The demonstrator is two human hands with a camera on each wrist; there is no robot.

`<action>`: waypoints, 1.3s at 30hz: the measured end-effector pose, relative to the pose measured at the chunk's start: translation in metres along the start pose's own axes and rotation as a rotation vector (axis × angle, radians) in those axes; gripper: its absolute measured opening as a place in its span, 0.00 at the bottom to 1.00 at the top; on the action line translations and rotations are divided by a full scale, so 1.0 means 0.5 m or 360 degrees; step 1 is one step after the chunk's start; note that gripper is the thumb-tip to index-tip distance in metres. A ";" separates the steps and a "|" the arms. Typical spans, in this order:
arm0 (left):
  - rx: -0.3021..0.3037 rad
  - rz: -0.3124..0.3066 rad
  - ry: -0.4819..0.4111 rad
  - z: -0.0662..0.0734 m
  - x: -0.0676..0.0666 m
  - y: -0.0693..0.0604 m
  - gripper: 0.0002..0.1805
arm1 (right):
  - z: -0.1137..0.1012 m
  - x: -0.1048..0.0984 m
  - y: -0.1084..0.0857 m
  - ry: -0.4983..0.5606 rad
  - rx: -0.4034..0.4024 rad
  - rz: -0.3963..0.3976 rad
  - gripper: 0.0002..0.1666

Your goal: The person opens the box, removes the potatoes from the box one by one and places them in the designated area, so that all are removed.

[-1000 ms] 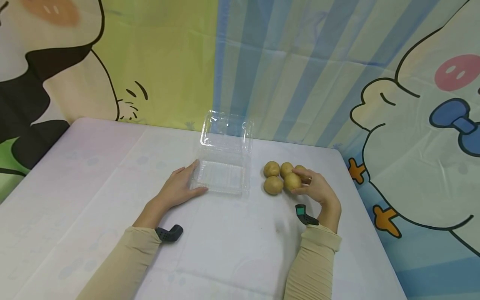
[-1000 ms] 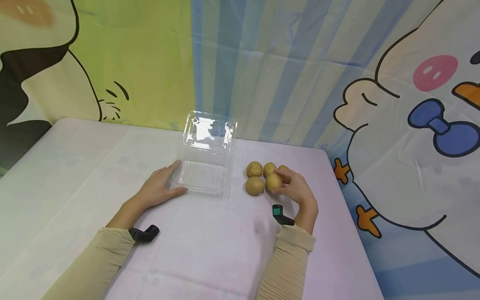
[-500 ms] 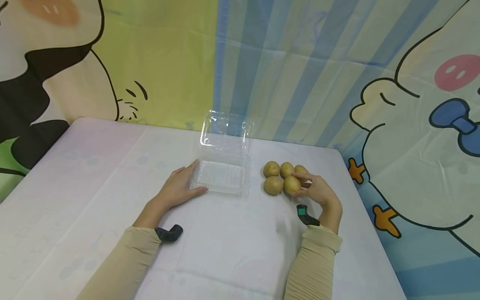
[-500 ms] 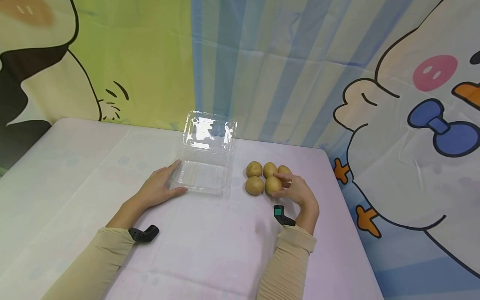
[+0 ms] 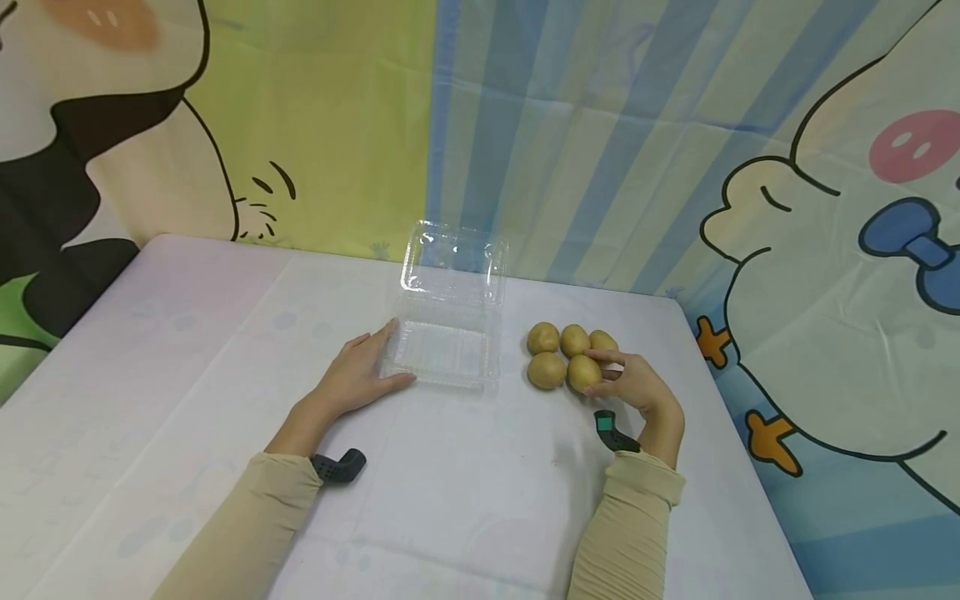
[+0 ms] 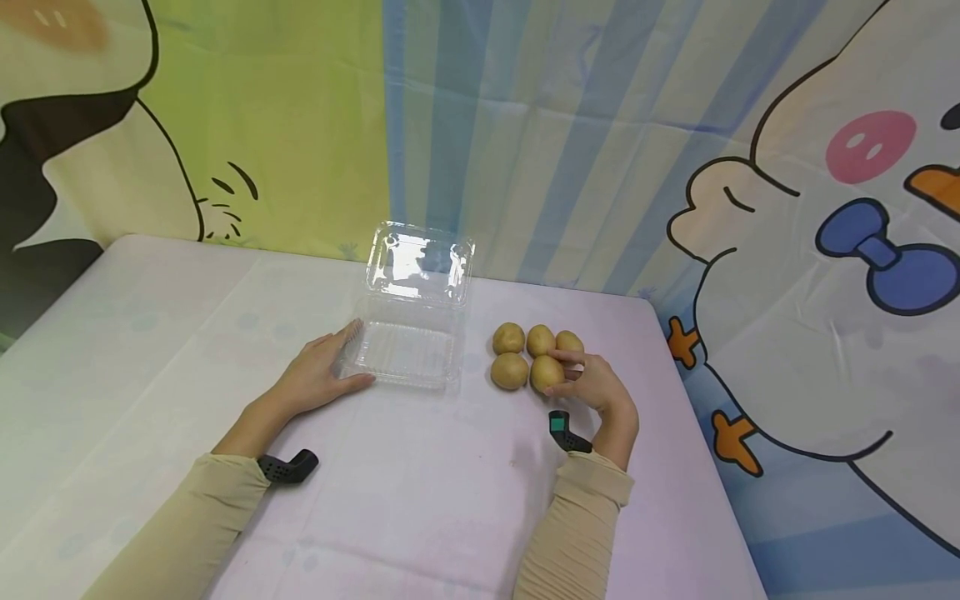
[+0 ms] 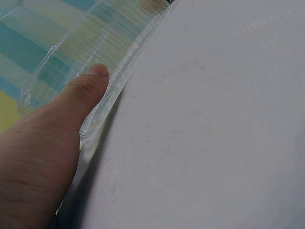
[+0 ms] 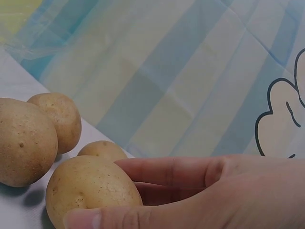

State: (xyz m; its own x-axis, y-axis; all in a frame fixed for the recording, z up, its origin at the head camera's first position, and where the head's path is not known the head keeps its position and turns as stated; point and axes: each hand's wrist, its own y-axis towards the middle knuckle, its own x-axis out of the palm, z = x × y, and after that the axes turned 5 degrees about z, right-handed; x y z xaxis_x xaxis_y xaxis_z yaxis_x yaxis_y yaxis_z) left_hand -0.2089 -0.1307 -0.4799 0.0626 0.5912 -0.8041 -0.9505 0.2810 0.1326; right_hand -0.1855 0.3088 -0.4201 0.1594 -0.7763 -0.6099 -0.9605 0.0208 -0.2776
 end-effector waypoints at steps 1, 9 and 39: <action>-0.0001 0.0000 -0.0002 0.000 0.000 0.000 0.58 | 0.001 0.000 0.000 0.0006 0.0001 -0.0002 0.42; -0.0005 -0.0007 0.0008 -0.001 0.001 0.001 0.59 | 0.009 0.002 -0.002 0.0031 -0.0030 -0.0016 0.41; -0.0037 -0.0006 -0.0002 0.000 0.002 0.000 0.58 | 0.017 -0.008 -0.002 -0.0196 -0.0107 -0.0053 0.42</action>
State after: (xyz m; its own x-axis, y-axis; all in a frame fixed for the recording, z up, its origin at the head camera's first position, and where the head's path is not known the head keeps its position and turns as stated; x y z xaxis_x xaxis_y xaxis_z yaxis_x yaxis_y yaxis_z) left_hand -0.2088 -0.1303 -0.4807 0.0668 0.5909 -0.8040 -0.9571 0.2657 0.1158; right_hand -0.1832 0.3170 -0.4237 0.2141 -0.6927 -0.6887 -0.9667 -0.0491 -0.2511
